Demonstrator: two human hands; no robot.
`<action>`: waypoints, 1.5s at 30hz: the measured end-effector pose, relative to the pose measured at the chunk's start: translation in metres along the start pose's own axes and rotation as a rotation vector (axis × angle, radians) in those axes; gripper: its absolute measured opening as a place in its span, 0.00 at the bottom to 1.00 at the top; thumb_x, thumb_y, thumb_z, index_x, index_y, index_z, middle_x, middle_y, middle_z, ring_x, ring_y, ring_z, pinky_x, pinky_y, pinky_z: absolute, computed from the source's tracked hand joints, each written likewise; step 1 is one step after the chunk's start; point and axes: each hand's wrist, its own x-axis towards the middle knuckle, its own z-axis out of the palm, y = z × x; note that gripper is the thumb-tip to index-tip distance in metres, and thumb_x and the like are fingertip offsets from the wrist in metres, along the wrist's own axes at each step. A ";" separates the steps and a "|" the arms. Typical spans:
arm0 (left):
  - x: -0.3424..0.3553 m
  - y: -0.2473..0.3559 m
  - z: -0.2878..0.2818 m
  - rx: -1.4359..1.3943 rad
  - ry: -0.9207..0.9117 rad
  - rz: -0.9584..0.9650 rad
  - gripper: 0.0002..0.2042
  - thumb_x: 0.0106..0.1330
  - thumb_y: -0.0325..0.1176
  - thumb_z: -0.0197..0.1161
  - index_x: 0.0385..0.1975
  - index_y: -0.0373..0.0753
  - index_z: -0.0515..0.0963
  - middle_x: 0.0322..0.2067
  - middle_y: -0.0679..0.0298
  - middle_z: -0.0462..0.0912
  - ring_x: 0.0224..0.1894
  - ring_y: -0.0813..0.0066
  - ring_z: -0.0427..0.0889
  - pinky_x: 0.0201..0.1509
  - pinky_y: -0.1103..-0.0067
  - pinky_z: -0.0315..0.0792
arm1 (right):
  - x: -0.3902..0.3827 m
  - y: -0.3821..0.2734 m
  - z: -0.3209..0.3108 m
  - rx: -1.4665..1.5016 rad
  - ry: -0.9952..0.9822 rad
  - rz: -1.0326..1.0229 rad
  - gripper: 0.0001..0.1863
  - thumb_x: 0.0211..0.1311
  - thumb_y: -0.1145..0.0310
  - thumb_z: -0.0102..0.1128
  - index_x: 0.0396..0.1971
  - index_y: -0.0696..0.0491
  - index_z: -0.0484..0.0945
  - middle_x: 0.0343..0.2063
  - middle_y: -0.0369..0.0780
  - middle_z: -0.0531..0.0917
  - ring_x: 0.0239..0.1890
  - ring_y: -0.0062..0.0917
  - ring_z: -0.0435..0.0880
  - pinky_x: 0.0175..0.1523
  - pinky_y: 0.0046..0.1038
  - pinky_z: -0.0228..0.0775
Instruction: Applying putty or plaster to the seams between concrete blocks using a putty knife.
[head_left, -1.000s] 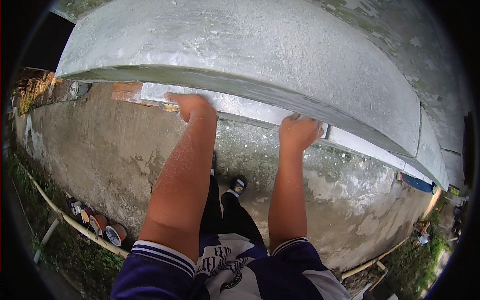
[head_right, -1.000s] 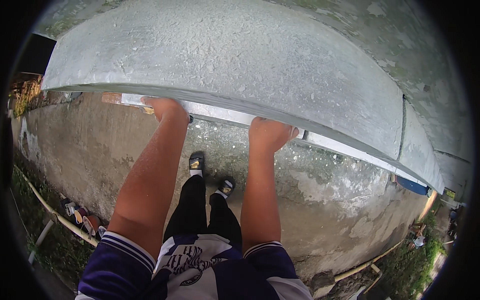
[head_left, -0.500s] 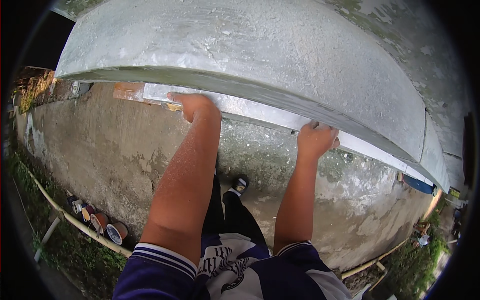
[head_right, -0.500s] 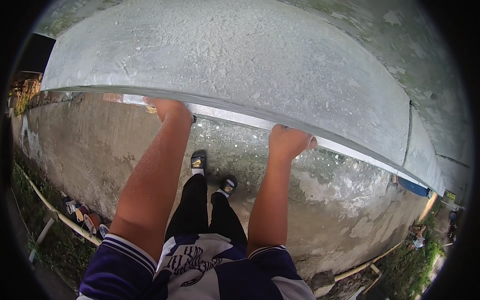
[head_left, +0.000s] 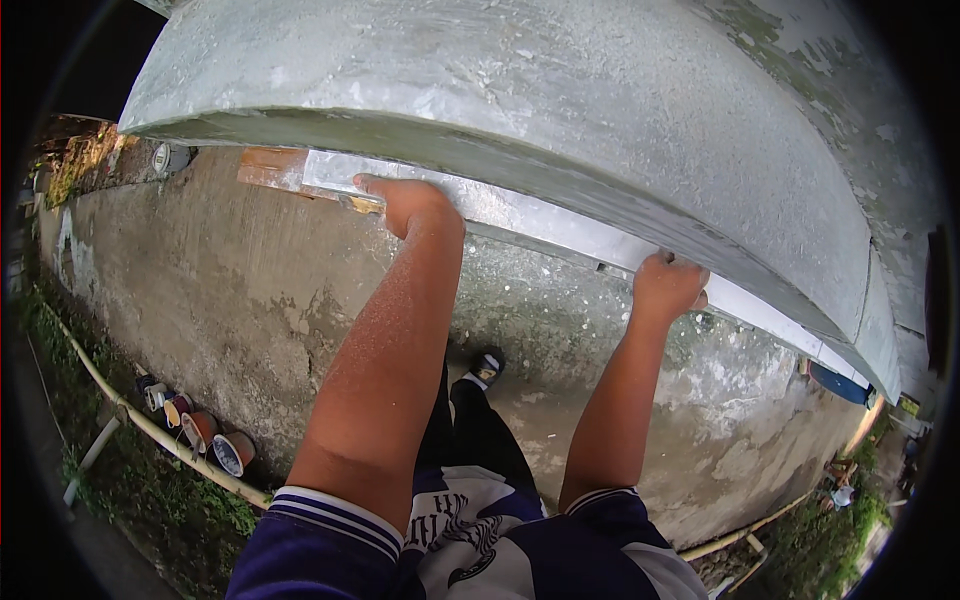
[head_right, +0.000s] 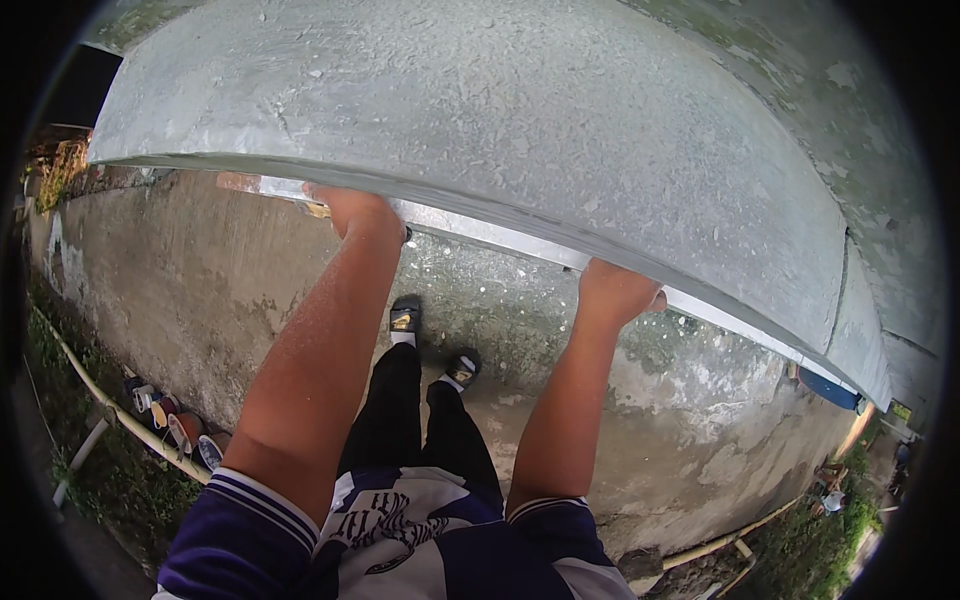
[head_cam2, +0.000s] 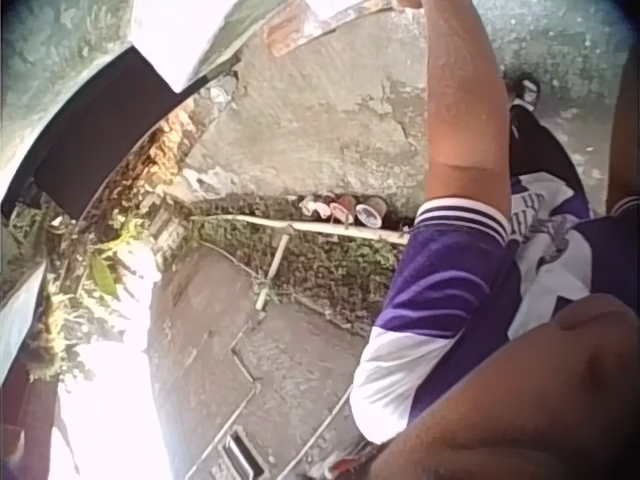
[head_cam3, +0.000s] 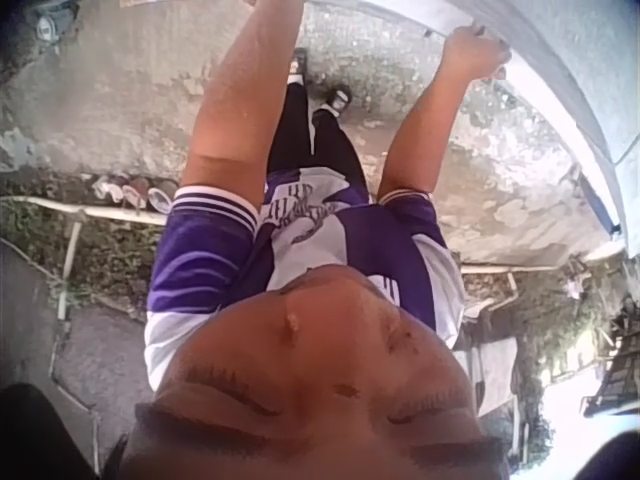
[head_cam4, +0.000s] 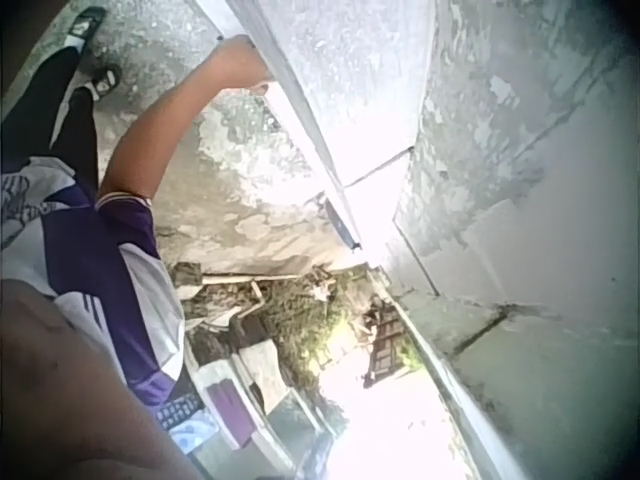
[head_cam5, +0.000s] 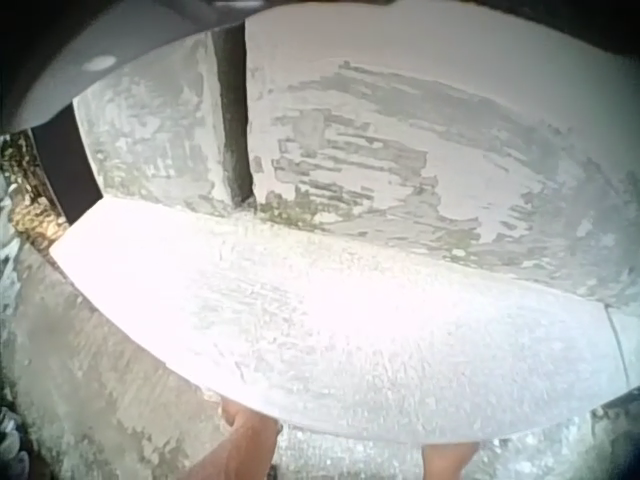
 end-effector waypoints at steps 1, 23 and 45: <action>0.016 -0.034 0.009 0.002 0.016 -0.073 0.45 0.63 0.70 0.40 0.57 0.25 0.68 0.53 0.47 0.77 0.58 0.55 0.74 0.64 0.58 0.63 | -0.002 -0.009 0.004 0.049 0.040 -0.009 0.16 0.51 0.71 0.59 0.41 0.57 0.80 0.40 0.47 0.81 0.46 0.44 0.75 0.50 0.49 0.56; -0.151 -0.107 -0.210 0.163 -0.185 0.181 0.37 0.65 0.68 0.40 0.58 0.41 0.74 0.53 0.61 0.80 0.53 0.73 0.76 0.67 0.69 0.55 | -0.069 -0.054 0.036 0.143 0.120 -0.315 0.11 0.54 0.72 0.61 0.38 0.46 0.84 0.40 0.36 0.81 0.46 0.34 0.75 0.53 0.42 0.55; -0.171 -0.122 -0.237 0.171 -0.249 0.301 0.35 0.65 0.65 0.44 0.57 0.42 0.75 0.54 0.60 0.79 0.55 0.68 0.75 0.67 0.57 0.53 | -0.066 -0.013 0.022 0.129 0.236 -0.342 0.13 0.52 0.75 0.60 0.40 0.53 0.81 0.38 0.40 0.78 0.41 0.38 0.76 0.50 0.40 0.59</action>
